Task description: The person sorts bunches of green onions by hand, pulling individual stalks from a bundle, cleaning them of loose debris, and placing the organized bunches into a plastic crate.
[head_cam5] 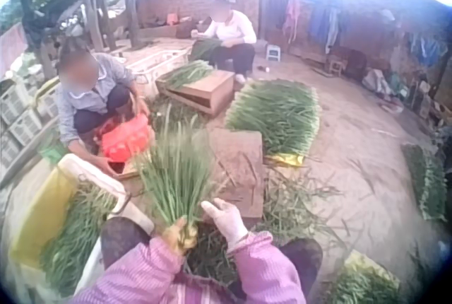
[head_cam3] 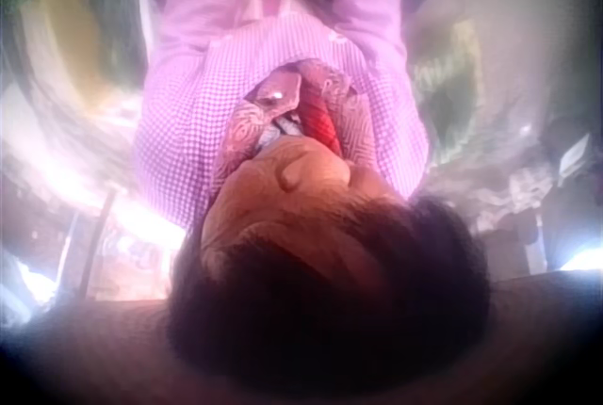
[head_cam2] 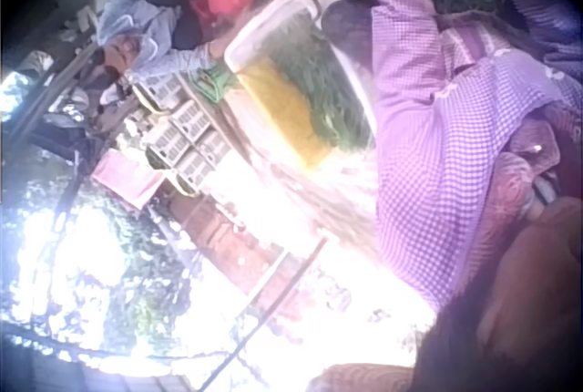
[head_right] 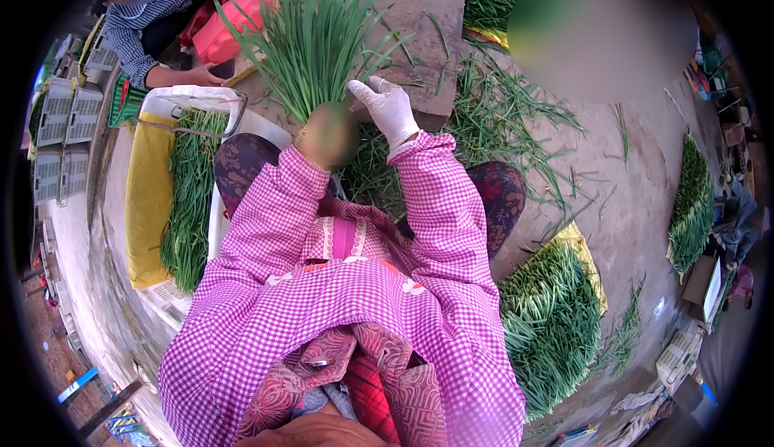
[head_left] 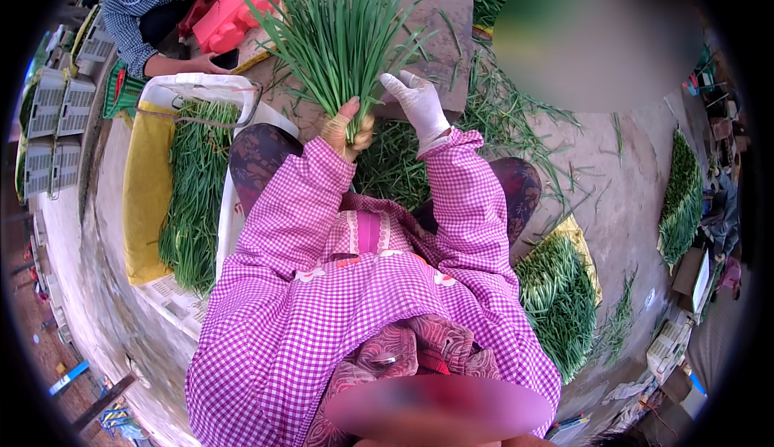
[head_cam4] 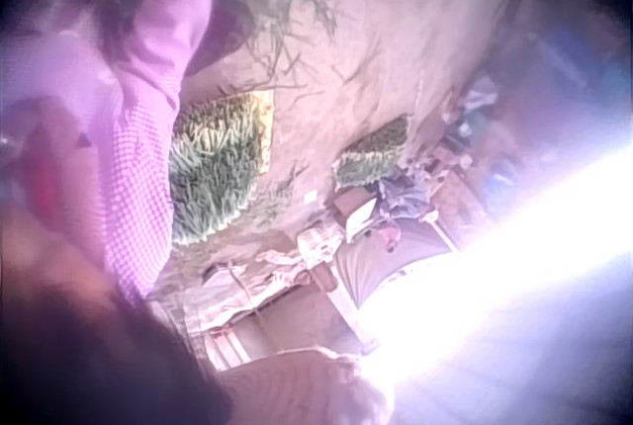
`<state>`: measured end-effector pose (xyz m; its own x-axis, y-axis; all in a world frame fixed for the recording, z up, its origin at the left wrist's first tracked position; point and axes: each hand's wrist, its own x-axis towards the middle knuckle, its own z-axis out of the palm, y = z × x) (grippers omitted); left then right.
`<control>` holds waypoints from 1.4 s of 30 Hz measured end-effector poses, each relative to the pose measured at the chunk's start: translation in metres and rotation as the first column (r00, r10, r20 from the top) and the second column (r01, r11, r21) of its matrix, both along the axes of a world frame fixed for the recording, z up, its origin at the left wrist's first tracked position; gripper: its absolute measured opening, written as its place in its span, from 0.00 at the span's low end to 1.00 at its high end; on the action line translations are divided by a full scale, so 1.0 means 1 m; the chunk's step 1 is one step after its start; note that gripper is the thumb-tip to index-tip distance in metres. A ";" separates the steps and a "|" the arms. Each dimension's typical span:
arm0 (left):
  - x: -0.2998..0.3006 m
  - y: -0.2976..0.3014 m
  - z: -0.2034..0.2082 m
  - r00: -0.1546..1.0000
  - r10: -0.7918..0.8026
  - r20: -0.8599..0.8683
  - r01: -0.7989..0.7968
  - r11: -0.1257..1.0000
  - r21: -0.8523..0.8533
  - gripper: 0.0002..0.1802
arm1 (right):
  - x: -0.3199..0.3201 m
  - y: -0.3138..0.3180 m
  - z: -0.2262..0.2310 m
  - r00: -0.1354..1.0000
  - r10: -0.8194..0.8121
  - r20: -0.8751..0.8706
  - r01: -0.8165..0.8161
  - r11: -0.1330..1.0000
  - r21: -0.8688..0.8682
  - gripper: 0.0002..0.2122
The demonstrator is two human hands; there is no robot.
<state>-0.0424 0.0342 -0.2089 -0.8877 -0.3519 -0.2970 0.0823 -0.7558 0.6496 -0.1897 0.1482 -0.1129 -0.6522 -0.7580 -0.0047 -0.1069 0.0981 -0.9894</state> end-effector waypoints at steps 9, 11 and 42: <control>0.002 0.007 0.061 0.994 0.102 0.029 -0.106 0.968 0.229 0.07 | 0.013 0.015 0.041 0.919 0.157 0.363 -0.067 0.966 -0.250 0.08; 0.011 -0.020 0.003 0.995 0.066 0.075 -0.050 0.979 -0.197 0.08 | 0.024 0.016 0.042 0.933 0.215 0.290 -0.152 0.962 -0.225 0.08; 0.002 0.036 0.076 0.943 -0.044 0.330 0.070 0.995 -0.069 0.12 | -0.032 0.038 0.045 0.504 0.071 -0.861 0.185 0.965 0.188 0.07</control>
